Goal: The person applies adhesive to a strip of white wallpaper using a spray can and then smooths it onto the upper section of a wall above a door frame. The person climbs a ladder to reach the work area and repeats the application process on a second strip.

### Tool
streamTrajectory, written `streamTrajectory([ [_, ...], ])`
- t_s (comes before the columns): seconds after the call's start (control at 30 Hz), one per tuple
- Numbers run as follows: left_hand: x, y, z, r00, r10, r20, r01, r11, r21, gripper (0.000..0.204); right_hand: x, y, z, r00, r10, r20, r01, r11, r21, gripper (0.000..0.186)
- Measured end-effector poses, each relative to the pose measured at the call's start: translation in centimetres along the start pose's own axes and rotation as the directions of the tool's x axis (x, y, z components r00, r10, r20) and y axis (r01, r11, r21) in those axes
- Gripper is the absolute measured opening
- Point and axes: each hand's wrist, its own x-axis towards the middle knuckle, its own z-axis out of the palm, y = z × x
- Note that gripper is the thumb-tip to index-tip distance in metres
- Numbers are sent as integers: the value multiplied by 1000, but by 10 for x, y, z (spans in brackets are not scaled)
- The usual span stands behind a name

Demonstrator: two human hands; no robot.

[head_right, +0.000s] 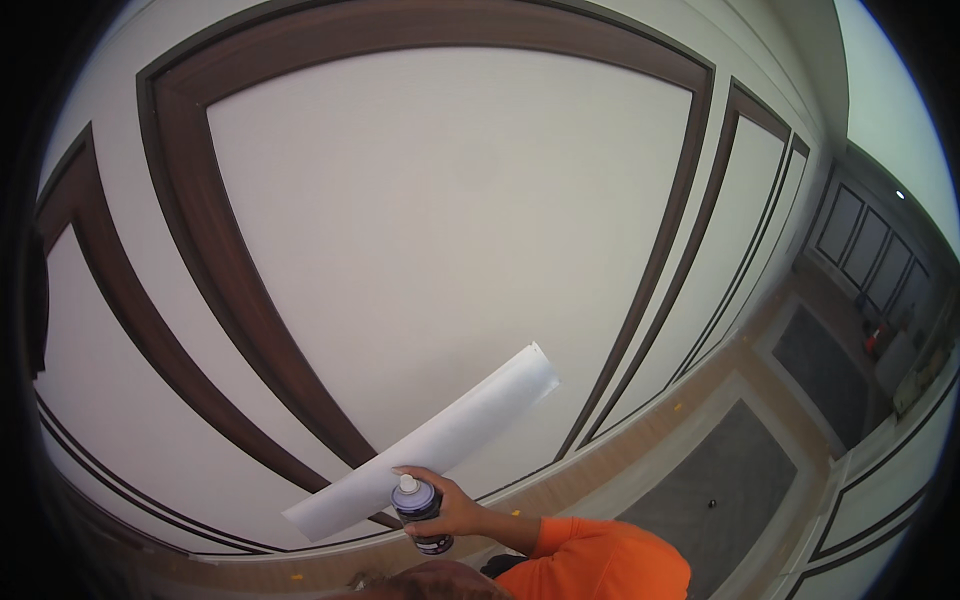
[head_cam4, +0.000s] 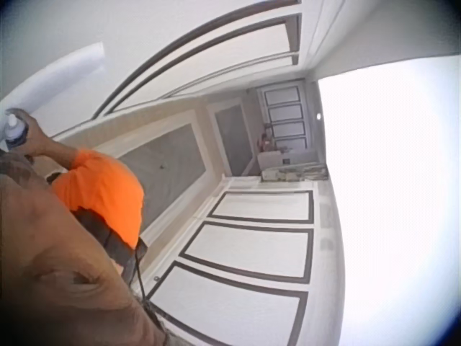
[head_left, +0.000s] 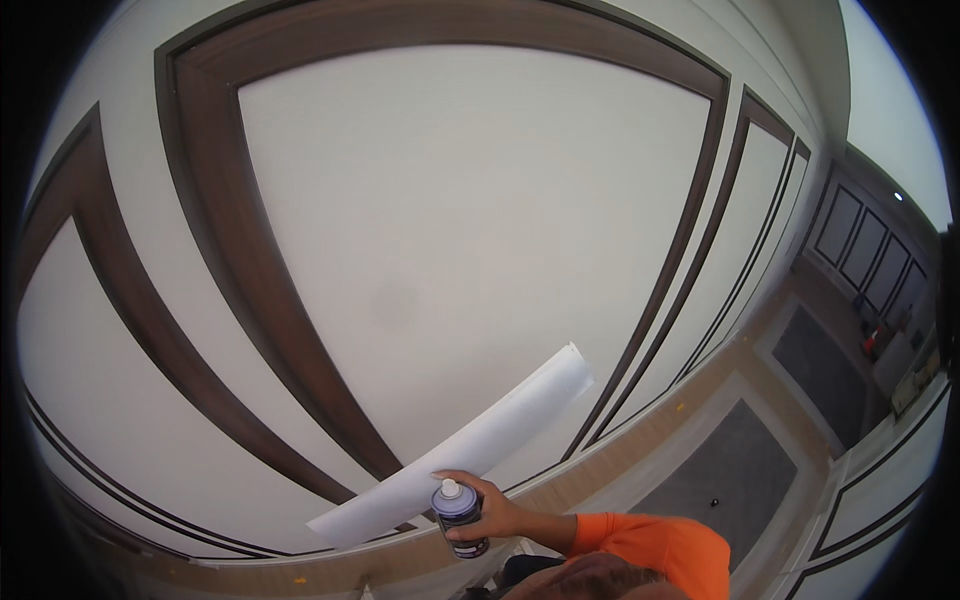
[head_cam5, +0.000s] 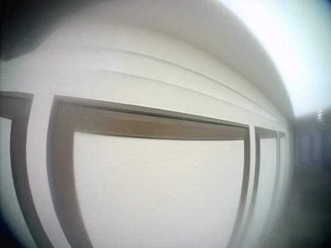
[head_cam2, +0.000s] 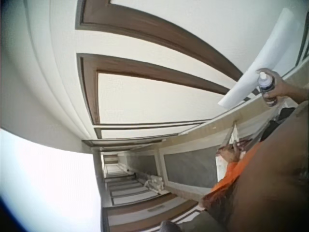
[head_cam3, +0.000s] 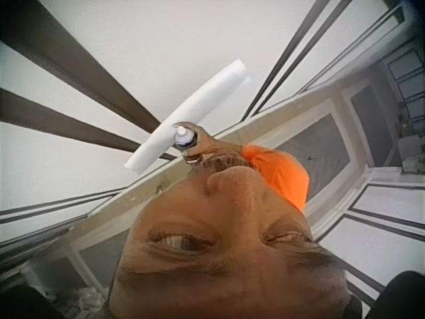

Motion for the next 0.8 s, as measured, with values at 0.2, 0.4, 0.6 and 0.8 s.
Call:
streamTrajectory([
  [0.2,-15,-12,8,999,-27,-25,27,1000,7,45,-13,39,-16,991,-136,13,136,990,-27,92],
  [0.4,-18,-48,17,984,-179,21,178,982,64,60,-52,57,-32,988,-145,-46,148,988,52,94],
  [0.6,-6,-62,29,986,-164,-21,164,986,6,55,-100,25,-74,957,-210,-199,211,977,-18,94],
  [0.8,-21,-43,-9,992,128,9,-127,990,-55,44,-135,21,-99,933,-165,-320,169,986,-14,92],
])
